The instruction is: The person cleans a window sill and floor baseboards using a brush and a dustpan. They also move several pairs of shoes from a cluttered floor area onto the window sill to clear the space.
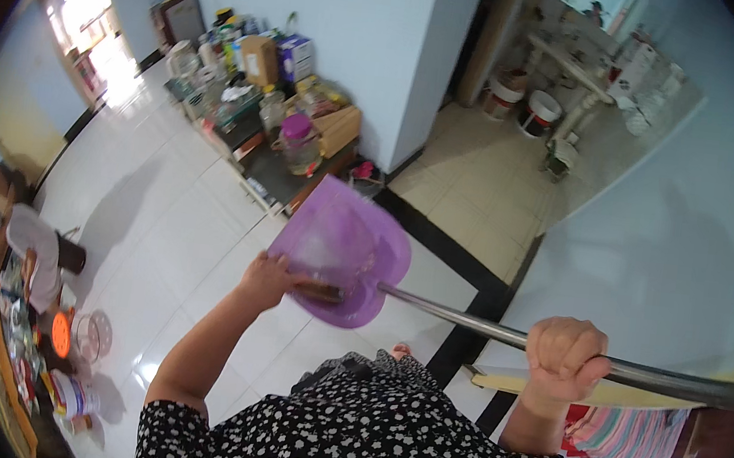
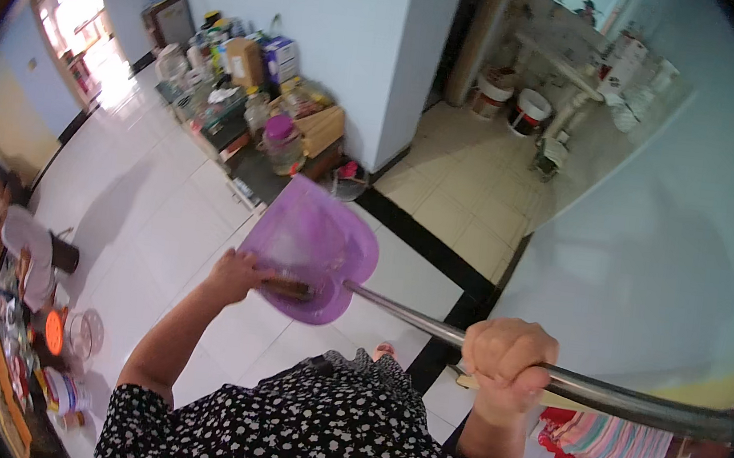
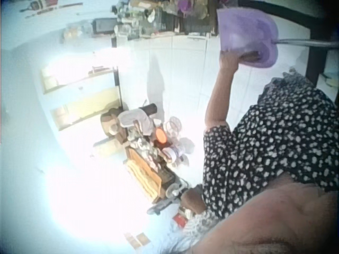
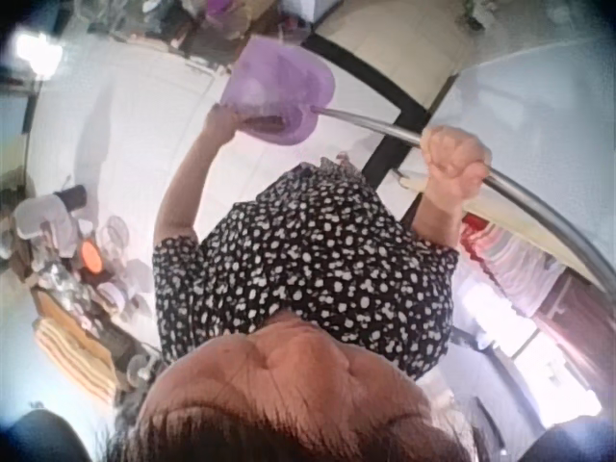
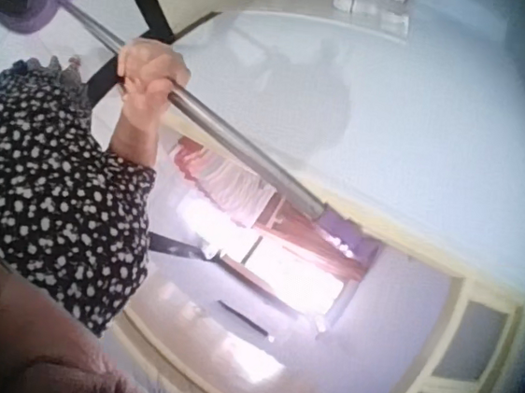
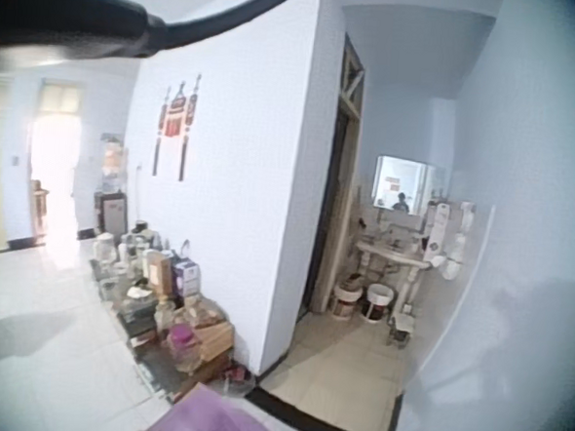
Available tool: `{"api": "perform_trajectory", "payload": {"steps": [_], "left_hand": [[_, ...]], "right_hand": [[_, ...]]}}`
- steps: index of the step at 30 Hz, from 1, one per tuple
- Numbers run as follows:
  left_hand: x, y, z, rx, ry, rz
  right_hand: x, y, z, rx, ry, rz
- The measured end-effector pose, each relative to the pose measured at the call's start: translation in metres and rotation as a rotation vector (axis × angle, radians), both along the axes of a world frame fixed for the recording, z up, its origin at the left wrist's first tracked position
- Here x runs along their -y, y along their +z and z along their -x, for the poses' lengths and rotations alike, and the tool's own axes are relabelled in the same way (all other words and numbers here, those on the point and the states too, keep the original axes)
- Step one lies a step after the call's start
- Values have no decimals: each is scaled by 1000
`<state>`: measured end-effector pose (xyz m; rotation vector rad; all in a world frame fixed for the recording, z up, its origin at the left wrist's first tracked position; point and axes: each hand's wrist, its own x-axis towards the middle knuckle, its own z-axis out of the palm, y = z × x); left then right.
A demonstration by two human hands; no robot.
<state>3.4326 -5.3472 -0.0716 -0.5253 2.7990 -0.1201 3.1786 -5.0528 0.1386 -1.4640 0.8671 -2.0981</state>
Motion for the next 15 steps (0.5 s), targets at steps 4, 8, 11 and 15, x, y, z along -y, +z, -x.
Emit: {"api": "perform_trajectory", "payload": {"steps": [4, 8, 11, 15], "left_hand": [[7, 16, -33, -143, 162, 12], [3, -49, -51, -675, 122, 57], [-26, 0, -59, -404, 428, 3], [-64, -3, -68, -213, 648, -202]], "right_hand": [[18, -2, -6, 46, 102, 24], [5, -30, 30, 222, 58, 191], [28, -45, 59, 269, 148, 65], [95, -33, 30, 97, 212, -73]]}}
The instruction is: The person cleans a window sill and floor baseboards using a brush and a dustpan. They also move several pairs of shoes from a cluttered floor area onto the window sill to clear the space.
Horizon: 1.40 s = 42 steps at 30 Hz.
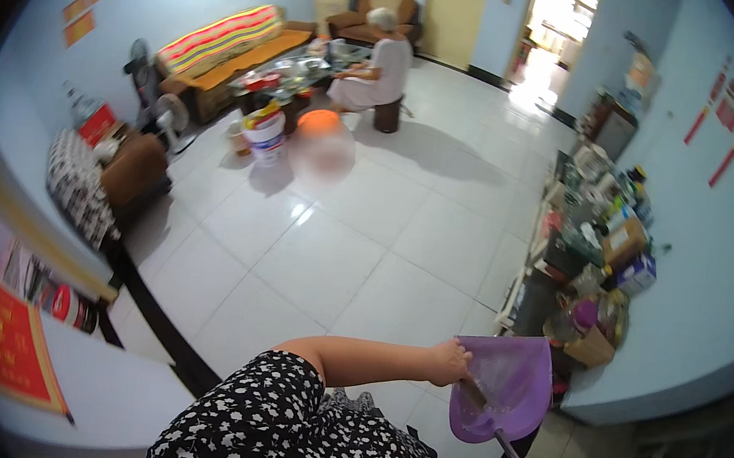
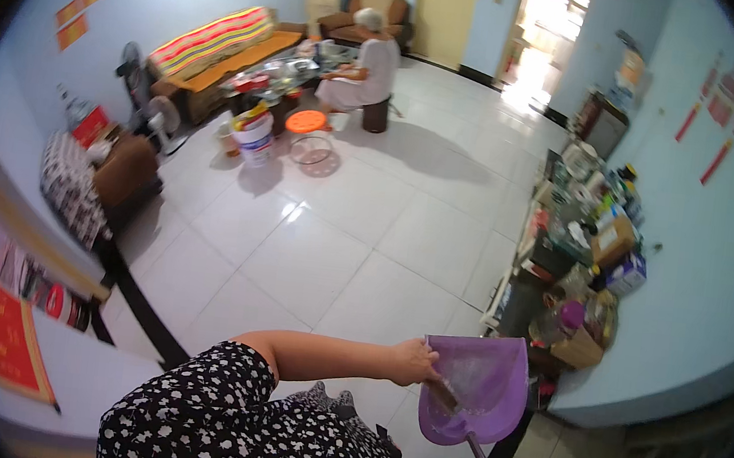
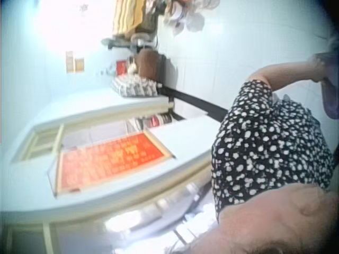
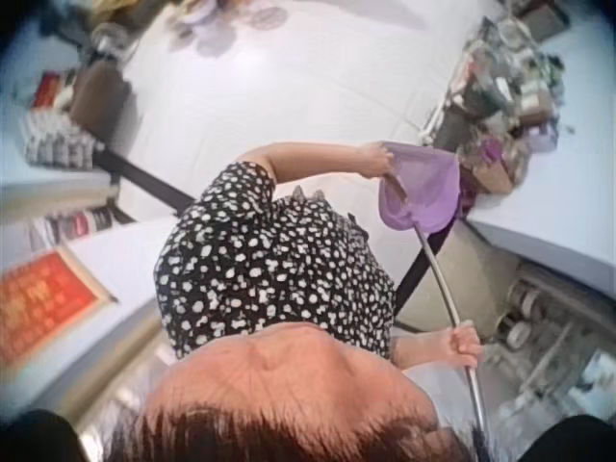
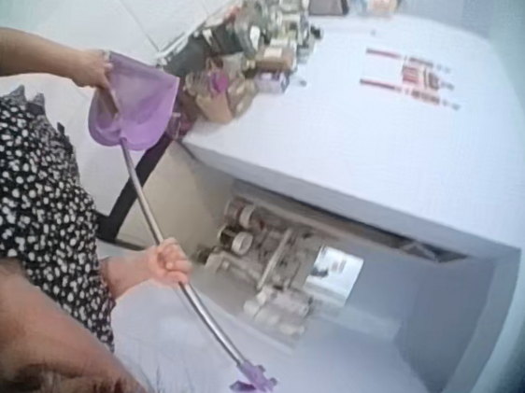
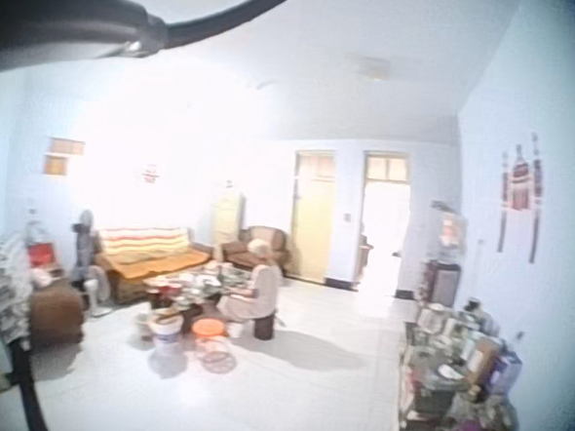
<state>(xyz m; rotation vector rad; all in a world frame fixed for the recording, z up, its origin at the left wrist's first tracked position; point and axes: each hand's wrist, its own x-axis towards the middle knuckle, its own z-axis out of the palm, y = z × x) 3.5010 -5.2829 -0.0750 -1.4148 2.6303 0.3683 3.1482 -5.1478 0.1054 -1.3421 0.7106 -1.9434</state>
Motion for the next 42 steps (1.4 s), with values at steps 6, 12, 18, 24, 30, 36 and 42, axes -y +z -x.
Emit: {"api": "perform_trajectory", "payload": {"steps": [6, 12, 18, 24, 30, 36, 42], "left_hand": [[-22, -38, -17, 275, 213, -162], [-59, -24, -31, 220, 555, 3], [-114, -10, -1, 30, 659, -105], [-169, -27, -30, 171, 909, -127], [-215, -10, -42, 43, 1305, 103], [-250, -18, -69, -96, 1599, -30], [-308, -21, -121, -75, 1548, -134]], "right_hand": [[71, -3, -5, 21, 430, -92], [128, -5, 10, 37, 696, -112], [157, -23, -7, 107, 780, -151], [158, -16, -30, 127, 1064, -138], [161, -16, -59, 292, 1107, -192], [139, -12, -137, 194, 1203, -195], [103, -11, -245, 154, 1289, -194]]}}
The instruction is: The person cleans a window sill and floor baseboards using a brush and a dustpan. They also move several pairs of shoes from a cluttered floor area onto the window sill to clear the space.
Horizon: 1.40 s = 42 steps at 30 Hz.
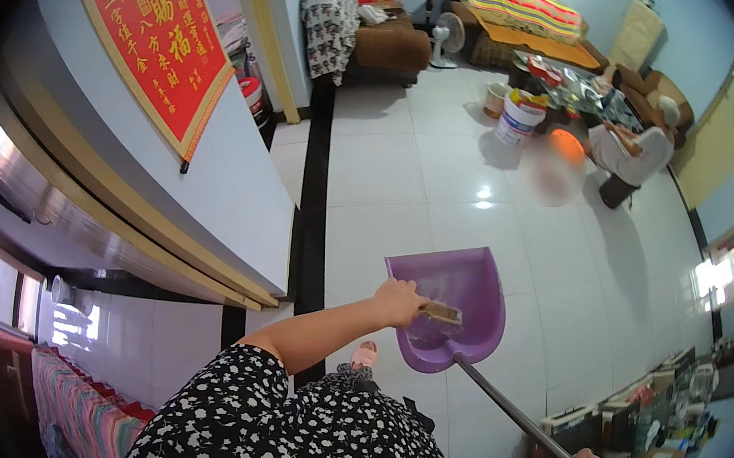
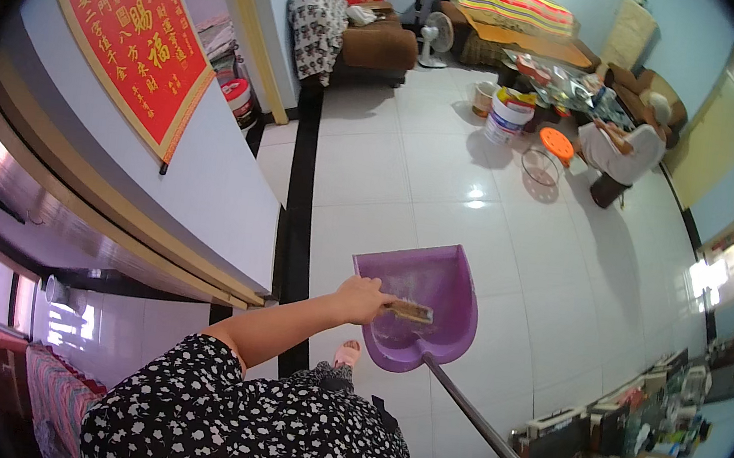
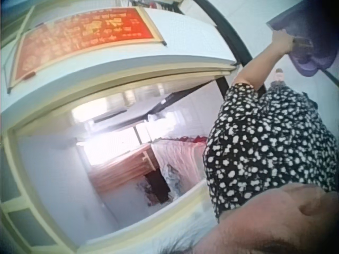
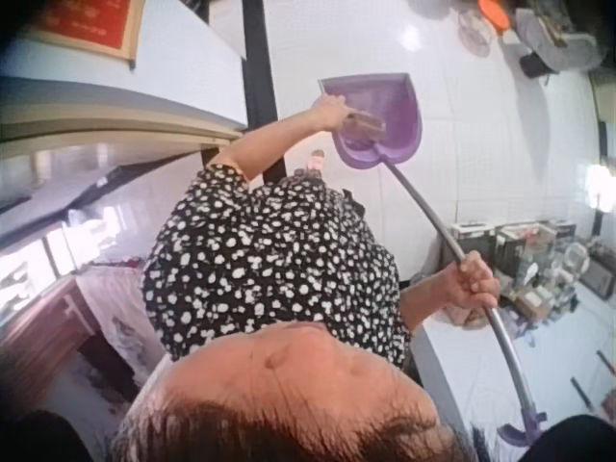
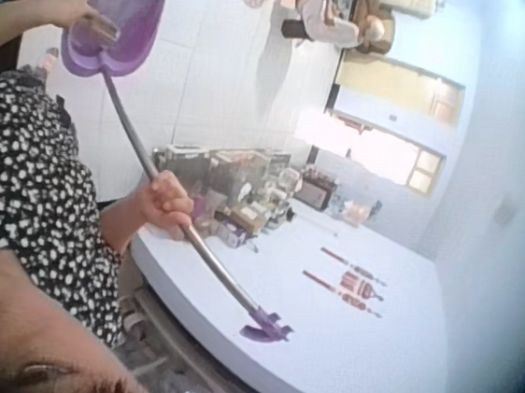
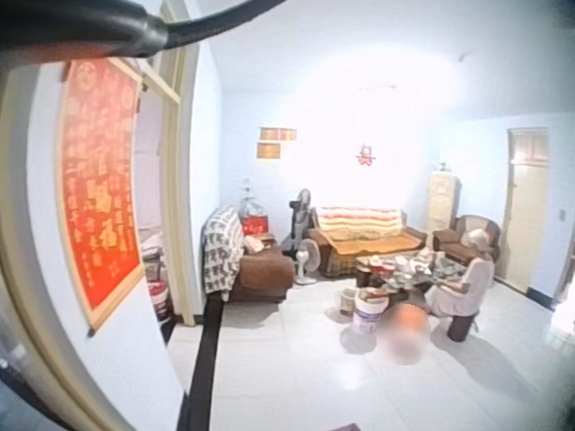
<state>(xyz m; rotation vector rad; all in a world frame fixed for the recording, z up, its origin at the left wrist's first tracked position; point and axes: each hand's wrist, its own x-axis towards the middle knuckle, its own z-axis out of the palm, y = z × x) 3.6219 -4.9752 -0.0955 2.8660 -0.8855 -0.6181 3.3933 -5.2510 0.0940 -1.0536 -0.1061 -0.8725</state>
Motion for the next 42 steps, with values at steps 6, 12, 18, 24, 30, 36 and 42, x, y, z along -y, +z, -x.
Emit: {"api": "perform_trajectory", "payload": {"steps": [6, 12, 18, 24, 30, 36, 42], "left_hand": [[-85, 0, -85, 178, 257, 31], [-130, -9, -133, 91, 307, 28], [-123, -34, -183, -48, 434, -34], [-79, -36, -230, -176, 422, 13], [-20, -3, -281, -281, 519, 62], [21, -59, -335, -227, 496, -35], [8, -61, -374, -189, 613, -73]], "right_hand": [[-37, -11, -117, 19, 226, -46], [-59, -19, -219, 53, 379, -7], [-56, -42, -300, 21, 377, 25], [-36, -46, -383, -137, 249, -76], [27, -50, -498, 32, 629, 101], [35, -42, -568, -195, 551, 66], [23, -46, -640, -200, 587, 6]]}}
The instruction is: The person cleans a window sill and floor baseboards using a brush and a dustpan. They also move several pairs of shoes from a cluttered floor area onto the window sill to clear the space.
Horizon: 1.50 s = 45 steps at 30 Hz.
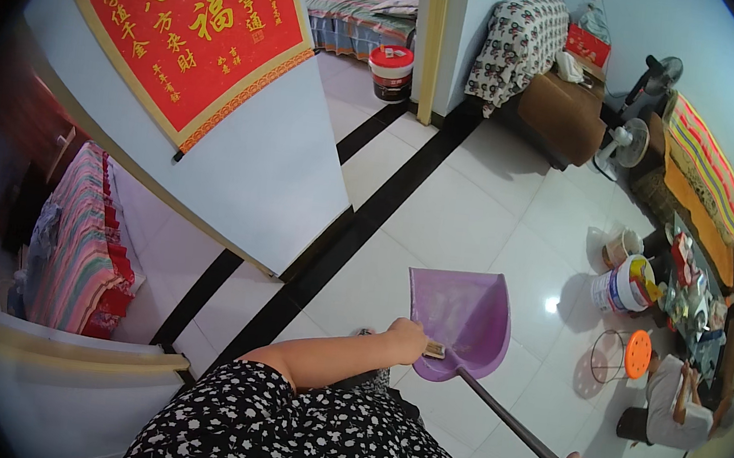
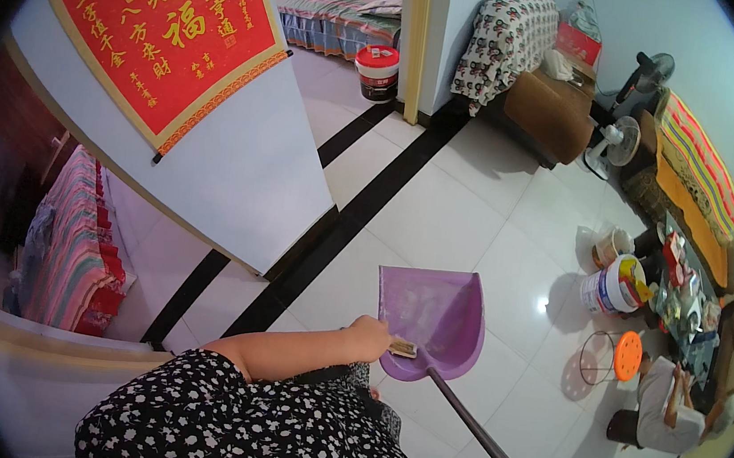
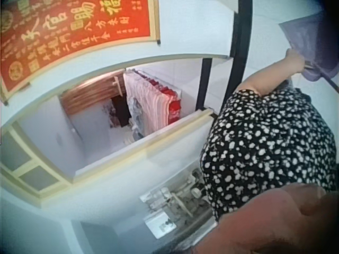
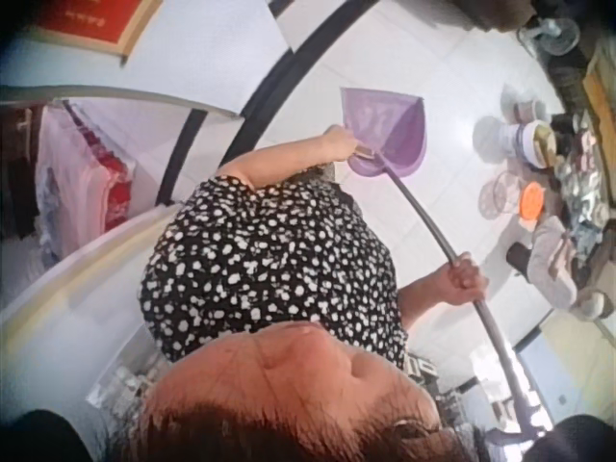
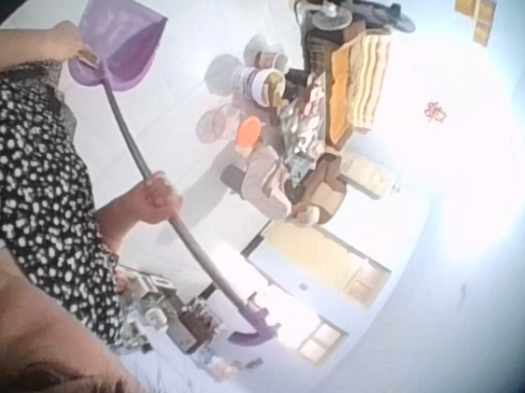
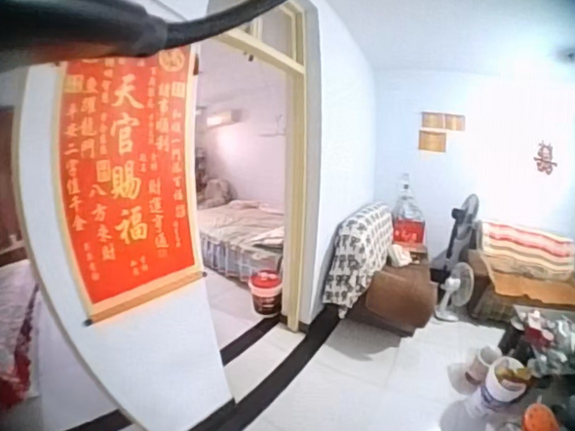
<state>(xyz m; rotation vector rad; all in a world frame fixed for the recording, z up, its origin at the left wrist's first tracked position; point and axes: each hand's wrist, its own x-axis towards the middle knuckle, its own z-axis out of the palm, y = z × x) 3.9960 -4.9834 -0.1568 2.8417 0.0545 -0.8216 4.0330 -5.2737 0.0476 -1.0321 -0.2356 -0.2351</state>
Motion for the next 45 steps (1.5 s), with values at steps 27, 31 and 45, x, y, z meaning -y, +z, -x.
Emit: {"api": "perform_trajectory", "payload": {"steps": [27, 31, 45], "left_hand": [[-228, 5, -344, 377, -55, -125], [-227, 6, -396, 356, 14, -197], [-163, 18, -516, 407, 663, -26]], "right_hand": [[-180, 1, -354, 241, 151, -6], [-171, -16, -414, 131, 116, -72], [-165, 22, -600, 275, 268, 100]]}}
